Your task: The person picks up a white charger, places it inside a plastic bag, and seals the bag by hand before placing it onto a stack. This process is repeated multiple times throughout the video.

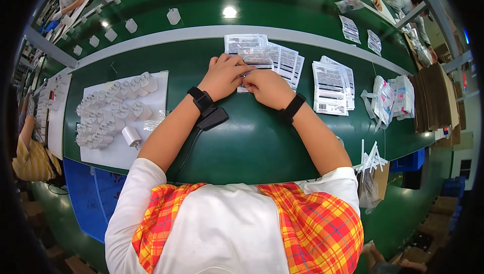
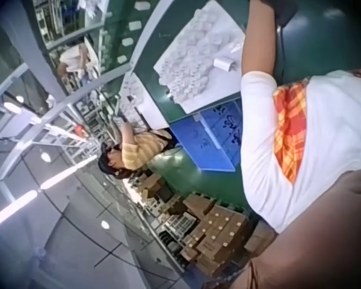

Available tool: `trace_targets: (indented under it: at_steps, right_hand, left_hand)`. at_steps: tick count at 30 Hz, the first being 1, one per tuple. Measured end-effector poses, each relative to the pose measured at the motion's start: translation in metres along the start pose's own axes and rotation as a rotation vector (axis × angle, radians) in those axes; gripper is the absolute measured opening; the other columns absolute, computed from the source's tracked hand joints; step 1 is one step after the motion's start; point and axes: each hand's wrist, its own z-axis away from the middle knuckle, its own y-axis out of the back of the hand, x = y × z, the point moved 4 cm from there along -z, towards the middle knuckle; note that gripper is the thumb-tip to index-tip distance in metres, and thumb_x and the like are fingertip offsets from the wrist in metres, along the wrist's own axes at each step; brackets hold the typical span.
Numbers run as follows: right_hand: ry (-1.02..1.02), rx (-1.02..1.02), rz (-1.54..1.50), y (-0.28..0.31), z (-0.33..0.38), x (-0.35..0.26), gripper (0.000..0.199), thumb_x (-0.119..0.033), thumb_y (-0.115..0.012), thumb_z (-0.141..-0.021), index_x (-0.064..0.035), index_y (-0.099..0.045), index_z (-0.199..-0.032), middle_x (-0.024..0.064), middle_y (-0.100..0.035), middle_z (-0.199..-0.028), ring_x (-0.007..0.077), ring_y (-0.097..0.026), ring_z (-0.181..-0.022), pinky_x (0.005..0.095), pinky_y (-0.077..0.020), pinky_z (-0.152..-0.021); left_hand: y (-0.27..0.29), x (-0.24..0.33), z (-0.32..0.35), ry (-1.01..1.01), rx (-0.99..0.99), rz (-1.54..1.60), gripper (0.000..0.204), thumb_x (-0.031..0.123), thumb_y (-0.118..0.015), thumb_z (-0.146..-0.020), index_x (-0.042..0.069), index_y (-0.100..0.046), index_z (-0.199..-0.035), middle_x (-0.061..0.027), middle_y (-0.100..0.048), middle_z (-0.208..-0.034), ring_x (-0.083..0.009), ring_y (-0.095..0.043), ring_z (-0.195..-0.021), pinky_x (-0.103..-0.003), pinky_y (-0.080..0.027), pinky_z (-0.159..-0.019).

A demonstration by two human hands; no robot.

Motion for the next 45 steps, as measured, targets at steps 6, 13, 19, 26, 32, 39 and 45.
trace_targets:
  at_steps: [6,13,19,26,32,39,45]
  right_hand:
    - [0.209,-0.138,-0.057,0.033,0.056,-0.001,0.005,-0.007,-0.059,-0.084,-0.0025,-0.060,-0.084,0.0126,-0.060,-0.085,0.0328,-0.059,-0.084,0.0408,-0.0466,-0.072]
    - [-0.612,0.829,-0.334,0.132,0.396,0.056,0.019,-0.005,-0.057,-0.091,-0.0029,-0.054,-0.110,-0.0012,-0.050,-0.091,0.0069,-0.046,-0.080,0.0209,-0.0394,-0.074]
    - [-1.259,0.536,0.663,0.106,0.508,0.065,0.034,-0.004,-0.055,-0.091,0.0010,-0.054,-0.124,0.0128,-0.060,-0.116,0.0235,-0.056,-0.109,0.0331,-0.0434,-0.094]
    - [-0.187,0.358,0.215,0.111,0.150,-0.031,0.032,-0.008,-0.061,-0.087,0.0010,-0.059,-0.118,0.0166,-0.062,-0.115,0.0307,-0.059,-0.107,0.0360,-0.0444,-0.095]
    - [-0.318,0.111,0.389,0.033,0.010,0.026,0.038,-0.025,-0.067,-0.086,0.0009,-0.058,-0.112,0.0180,-0.064,-0.103,0.0329,-0.063,-0.090,0.0363,-0.0503,-0.080]
    - [-0.210,-0.045,0.032,0.044,-0.015,0.076,0.026,-0.022,-0.066,-0.087,0.0008,-0.059,-0.098,0.0118,-0.061,-0.086,0.0218,-0.059,-0.076,0.0312,-0.0470,-0.069]
    - [-0.222,0.457,-0.441,0.104,-0.038,0.159,0.020,-0.015,-0.060,-0.090,0.0010,-0.059,-0.102,0.0103,-0.062,-0.083,0.0179,-0.059,-0.077,0.0287,-0.0473,-0.072]
  left_hand:
    - [-0.004,0.006,0.003,-0.013,-0.028,0.064,0.034,0.020,-0.067,-0.083,0.024,-0.068,-0.117,0.0022,-0.059,-0.106,-0.0214,-0.047,-0.110,-0.040,-0.030,-0.094]
    - [0.010,0.003,0.008,-0.071,0.023,0.208,0.033,0.024,-0.070,-0.080,0.020,-0.069,-0.113,0.0019,-0.062,-0.108,-0.0220,-0.048,-0.112,-0.041,-0.030,-0.094]
    - [0.007,0.011,0.003,0.002,0.020,0.103,0.023,0.023,-0.072,-0.077,0.014,-0.069,-0.097,0.0004,-0.065,-0.105,-0.0242,-0.050,-0.107,-0.042,-0.031,-0.092]
    - [0.002,0.011,0.006,0.023,0.095,-0.061,0.019,0.023,-0.073,-0.075,0.018,-0.066,-0.092,0.0002,-0.062,-0.102,-0.0243,-0.051,-0.103,-0.043,-0.032,-0.089]
    - [0.008,0.014,0.010,0.107,0.156,-0.079,0.026,0.028,-0.075,-0.075,0.026,-0.068,-0.101,-0.0015,-0.056,-0.106,-0.0249,-0.048,-0.107,-0.044,-0.032,-0.088]
    - [0.007,-0.003,0.016,-0.004,0.238,-0.022,0.030,0.031,-0.070,-0.081,0.027,-0.067,-0.111,-0.0027,-0.056,-0.114,-0.0264,-0.046,-0.109,-0.044,-0.031,-0.091]
    - [0.009,-0.006,0.001,0.106,0.068,0.144,0.028,0.026,-0.061,-0.088,0.018,-0.066,-0.115,-0.0035,-0.058,-0.122,-0.0260,-0.047,-0.113,-0.042,-0.032,-0.094]
